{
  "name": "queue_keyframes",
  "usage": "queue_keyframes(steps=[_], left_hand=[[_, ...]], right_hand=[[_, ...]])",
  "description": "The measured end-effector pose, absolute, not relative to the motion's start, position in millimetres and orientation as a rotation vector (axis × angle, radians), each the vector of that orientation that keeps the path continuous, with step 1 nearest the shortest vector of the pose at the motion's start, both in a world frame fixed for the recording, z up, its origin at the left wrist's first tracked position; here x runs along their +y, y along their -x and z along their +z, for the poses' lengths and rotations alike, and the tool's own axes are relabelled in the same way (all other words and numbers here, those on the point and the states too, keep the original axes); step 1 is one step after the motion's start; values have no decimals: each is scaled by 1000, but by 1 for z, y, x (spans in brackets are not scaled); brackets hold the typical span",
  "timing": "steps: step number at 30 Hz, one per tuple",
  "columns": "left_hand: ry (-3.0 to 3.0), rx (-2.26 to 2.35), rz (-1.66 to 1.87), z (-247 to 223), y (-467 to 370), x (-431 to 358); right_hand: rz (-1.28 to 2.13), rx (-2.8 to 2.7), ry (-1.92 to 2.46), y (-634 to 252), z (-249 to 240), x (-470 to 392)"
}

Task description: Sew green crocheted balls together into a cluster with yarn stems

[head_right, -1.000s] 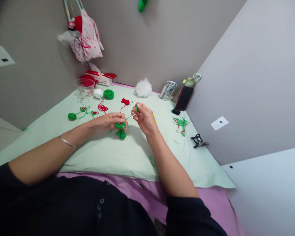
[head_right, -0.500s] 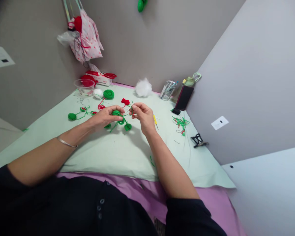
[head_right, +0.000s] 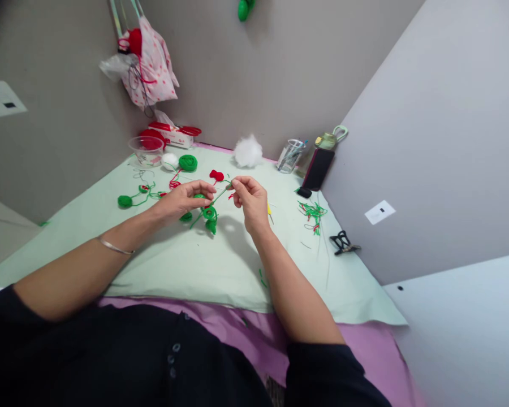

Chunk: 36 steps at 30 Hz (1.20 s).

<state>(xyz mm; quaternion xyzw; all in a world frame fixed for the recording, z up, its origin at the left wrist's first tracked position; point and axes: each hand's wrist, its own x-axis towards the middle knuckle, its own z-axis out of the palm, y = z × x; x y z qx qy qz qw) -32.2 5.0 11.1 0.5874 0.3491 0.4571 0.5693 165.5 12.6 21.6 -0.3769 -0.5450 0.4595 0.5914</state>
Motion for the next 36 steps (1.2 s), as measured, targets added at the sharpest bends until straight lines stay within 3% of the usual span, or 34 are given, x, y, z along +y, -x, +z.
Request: queue_keyframes(steps=[13,36], left_hand=[[-1579,833,989,5,34,6],[-1272,651,969,10,32,4]], right_hand=[[1306,-1079,778,-167,19,17],[972,-1336,832,-160,17,12]])
